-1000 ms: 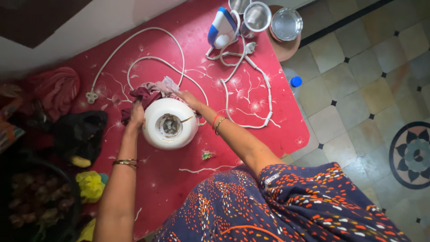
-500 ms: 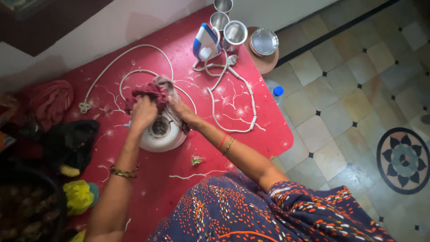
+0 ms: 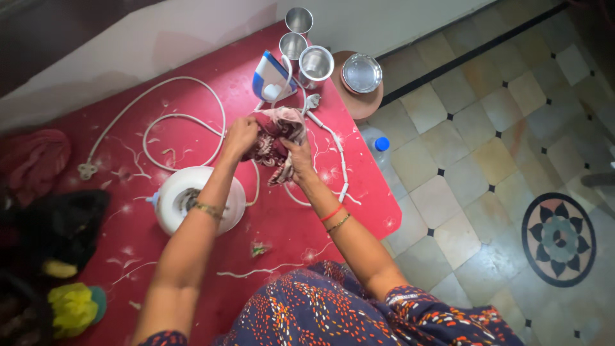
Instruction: The person operates a portable electric blender on a surface, using a cloth to hold the components together and wiping parts of the device by hand.
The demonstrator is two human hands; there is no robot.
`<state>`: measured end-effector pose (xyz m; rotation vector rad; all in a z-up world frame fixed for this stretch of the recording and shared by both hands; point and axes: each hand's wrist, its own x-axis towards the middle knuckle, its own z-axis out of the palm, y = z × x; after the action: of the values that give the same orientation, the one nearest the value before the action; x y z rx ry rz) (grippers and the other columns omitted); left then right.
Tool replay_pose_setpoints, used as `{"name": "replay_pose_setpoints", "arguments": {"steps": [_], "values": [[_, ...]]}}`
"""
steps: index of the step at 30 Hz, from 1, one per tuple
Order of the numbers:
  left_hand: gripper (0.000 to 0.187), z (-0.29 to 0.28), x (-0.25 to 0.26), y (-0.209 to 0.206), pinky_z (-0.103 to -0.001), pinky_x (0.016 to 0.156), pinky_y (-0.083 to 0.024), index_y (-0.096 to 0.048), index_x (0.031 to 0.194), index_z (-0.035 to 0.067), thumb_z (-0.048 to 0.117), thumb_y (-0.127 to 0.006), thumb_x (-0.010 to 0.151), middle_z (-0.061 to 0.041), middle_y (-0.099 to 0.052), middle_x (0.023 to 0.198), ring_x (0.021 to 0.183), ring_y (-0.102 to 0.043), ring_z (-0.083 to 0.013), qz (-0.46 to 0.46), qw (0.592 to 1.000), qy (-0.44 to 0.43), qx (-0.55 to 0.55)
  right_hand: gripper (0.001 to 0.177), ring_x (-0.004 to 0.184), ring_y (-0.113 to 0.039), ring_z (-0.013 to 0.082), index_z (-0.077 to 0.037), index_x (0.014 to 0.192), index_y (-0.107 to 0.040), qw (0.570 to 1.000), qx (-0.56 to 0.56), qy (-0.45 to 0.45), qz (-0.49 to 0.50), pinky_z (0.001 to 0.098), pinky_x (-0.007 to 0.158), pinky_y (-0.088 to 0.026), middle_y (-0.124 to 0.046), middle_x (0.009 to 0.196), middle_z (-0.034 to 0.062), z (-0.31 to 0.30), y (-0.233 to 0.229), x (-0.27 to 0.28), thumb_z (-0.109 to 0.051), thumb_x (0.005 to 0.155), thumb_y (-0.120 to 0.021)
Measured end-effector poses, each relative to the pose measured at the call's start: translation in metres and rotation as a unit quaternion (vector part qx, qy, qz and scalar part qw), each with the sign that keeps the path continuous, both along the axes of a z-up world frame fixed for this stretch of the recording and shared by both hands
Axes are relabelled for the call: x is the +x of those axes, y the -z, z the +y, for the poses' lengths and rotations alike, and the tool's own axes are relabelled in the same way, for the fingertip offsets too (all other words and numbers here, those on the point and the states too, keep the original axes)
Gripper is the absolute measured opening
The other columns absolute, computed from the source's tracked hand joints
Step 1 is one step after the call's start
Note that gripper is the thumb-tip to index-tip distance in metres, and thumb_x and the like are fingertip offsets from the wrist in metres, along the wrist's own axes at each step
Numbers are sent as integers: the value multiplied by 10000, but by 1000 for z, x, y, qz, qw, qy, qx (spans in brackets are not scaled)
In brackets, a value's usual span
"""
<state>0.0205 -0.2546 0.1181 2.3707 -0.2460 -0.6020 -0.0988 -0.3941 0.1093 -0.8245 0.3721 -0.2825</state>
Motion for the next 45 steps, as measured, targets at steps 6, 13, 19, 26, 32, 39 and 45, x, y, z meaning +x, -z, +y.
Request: {"name": "replay_pose_setpoints", "arguments": {"steps": [6,13,19,26,32,39,45], "values": [[950,-60,71,43,-563,920,-436,-337,1485,40,373,-833,747,-260,-407,1519,1249,-502,-502,-117,967,-205,-97,601,1188,-628,221,-6,1463,-471,996,-83,-14,21,383,1057,-511,-631,1323,101,-73,-8,-2,71,897,-659],[469,-71,79,63,-454,892,-545,-624,1240,87,226,-754,811,-174,-748,1081,1030,-726,-344,-97,966,-136,-198,670,1245,-606,219,-27,1490,-436,995,-89,-36,28,377,1106,-481,-614,1358,105,-111,-17,-30,80,867,-657],[449,-66,11,30,-475,816,-542,-629,1204,50,350,-740,889,-210,-736,984,928,-721,-384,-149,959,-137,-197,735,1306,-574,203,-35,1498,-431,984,-175,-19,27,361,1154,-435,-597,1404,81,-116,-13,-58,88,822,-691],[505,-30,-84,45,-413,740,-591,-607,1118,-18,418,-713,886,-152,-742,785,747,-769,-289,-16,966,-189,-179,705,1297,-602,241,-28,1460,-476,952,-302,8,43,375,1146,-460,-622,1382,134,-99,-35,-98,56,812,-739],[487,-26,-127,92,-389,781,-587,-594,1130,-30,360,-732,873,-157,-765,837,796,-774,-283,13,965,-167,-199,672,1251,-678,249,-157,1520,-412,867,-488,82,57,365,1061,-565,-667,1365,149,-42,-87,-117,-124,928,-729],[481,-44,-149,118,-430,857,-547,-629,1204,16,267,-788,826,-218,-741,1046,998,-719,-350,-43,966,-105,-234,642,1200,-679,344,-147,1481,-489,779,-621,78,36,404,998,-545,-672,1299,193,-3,-107,-126,-120,894,-748],[421,-64,-140,134,-440,858,-594,-615,1184,32,278,-704,855,-170,-769,1033,986,-784,-322,94,928,-172,-317,635,1246,-632,385,-128,1469,-491,727,-653,207,36,445,1061,-502,-628,1353,218,-30,-117,-142,-138,907,-788]]}}
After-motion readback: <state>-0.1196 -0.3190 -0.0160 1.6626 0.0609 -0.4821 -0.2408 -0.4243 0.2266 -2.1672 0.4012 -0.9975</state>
